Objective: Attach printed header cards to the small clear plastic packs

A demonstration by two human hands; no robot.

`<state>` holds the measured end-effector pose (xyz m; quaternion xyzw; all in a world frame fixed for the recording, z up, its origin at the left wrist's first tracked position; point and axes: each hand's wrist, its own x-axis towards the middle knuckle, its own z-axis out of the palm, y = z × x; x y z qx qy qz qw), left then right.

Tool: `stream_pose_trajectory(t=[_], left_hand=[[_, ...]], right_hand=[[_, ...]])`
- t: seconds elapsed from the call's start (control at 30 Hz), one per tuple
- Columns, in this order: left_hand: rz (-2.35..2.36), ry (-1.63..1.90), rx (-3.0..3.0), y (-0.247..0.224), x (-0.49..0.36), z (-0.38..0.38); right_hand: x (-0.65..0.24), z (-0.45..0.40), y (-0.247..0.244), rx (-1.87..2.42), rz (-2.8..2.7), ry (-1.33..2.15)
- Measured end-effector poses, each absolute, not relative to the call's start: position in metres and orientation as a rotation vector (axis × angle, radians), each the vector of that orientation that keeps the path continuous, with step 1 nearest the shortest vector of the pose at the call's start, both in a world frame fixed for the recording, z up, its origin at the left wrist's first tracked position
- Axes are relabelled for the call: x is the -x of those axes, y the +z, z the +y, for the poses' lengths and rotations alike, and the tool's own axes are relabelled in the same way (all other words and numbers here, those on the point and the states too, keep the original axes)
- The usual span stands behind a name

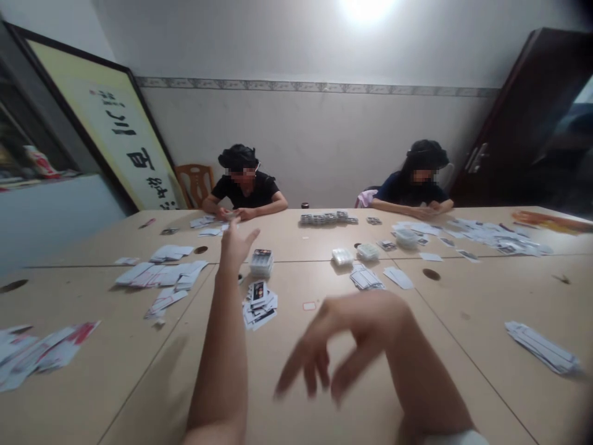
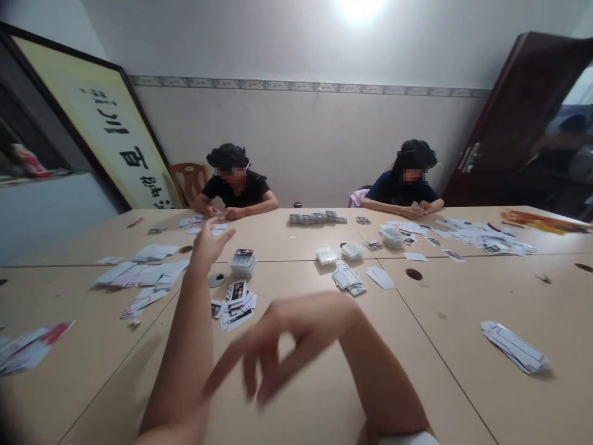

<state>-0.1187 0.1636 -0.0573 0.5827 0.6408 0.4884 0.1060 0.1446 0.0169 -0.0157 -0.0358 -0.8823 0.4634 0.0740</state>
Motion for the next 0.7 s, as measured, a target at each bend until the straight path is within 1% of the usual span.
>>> stream_pose_trajectory(t=[0.03, 0.07, 0.1, 0.13, 0.17, 0.2, 0.23, 0.3, 0.4, 0.53, 0.7], left_hand=[[1.843, 1.57, -1.726, -0.044, 0.121, 0.152], [1.806, 1.704, -1.727, -0.031, 0.122, 0.138], [1.739, 1.891, -1.708, -0.019, 0.122, 0.123], [1.488, 2.24, -1.62, -0.007, 0.121, 0.106], [1.224, 2.468, -1.555, 0.002, 0.12, 0.089], [1.04, 2.616, -1.481, 0.01, 0.119, 0.073], [0.939, 2.676, -1.427, 0.016, 0.117, 0.058], [0.815, 2.777, -1.298, 0.023, 0.116, 0.036], [0.802, 2.786, -1.18, 0.026, 0.12, 0.023], [0.856, 2.701, -1.102, 0.026, 0.126, 0.026], [0.858, 2.662, -1.15, 0.027, 0.121, 0.026]], right_hand=[[-0.145, 0.034, -0.021, 0.091, -2.624, 1.433], [-0.142, 0.052, -0.03, 0.33, -2.566, 1.342], [-0.135, 0.069, -0.043, 0.602, -2.507, 1.178], [-0.124, 0.084, -0.06, 0.849, -2.426, 0.98], [-0.11, 0.097, -0.079, 0.958, -2.362, 0.867], [-0.095, 0.108, -0.099, 1.012, -2.324, 0.795], [-0.078, 0.115, -0.118, 1.042, -2.307, 0.731], [-0.05, 0.125, -0.15, 1.044, -2.318, 0.622], [-0.03, 0.131, -0.18, 0.942, -2.413, 0.514], [-0.03, 0.135, -0.198, 0.91, -2.477, 0.416], [-0.031, 0.135, -0.208, 0.911, -2.494, 0.346]])
